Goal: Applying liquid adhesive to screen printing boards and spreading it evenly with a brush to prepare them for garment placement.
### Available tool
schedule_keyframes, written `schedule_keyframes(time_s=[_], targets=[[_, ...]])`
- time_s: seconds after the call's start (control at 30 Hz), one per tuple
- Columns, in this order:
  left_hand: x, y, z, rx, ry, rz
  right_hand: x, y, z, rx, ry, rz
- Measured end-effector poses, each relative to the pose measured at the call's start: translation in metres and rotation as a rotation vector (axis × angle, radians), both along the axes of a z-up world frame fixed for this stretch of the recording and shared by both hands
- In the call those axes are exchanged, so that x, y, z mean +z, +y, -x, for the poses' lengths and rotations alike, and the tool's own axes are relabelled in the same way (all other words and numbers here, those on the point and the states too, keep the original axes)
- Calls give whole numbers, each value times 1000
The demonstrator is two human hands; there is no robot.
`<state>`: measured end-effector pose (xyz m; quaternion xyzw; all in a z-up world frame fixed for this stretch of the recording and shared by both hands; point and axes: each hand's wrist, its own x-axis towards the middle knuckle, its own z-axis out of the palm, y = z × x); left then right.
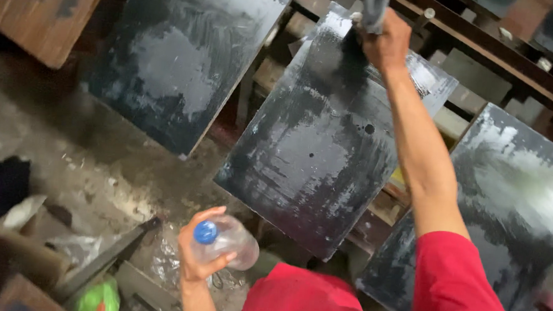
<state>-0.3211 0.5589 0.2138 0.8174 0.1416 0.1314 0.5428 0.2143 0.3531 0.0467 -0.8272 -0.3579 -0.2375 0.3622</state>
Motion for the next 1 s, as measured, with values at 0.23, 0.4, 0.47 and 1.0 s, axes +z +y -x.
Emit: schedule_keyframes(time_s=[0.23,0.4,0.47,1.0], targets=[[-24,-84,72,280,-128,356,7,30,262,546,112,215],[-5,-109,83,315,-214,312,9,5,253,674,590,45],[3,-113,75,273,-177,329,17,25,169,420,213,-211],[-33,-100,56,105,-171,400,-90,-196,14,-1055,220,-183]])
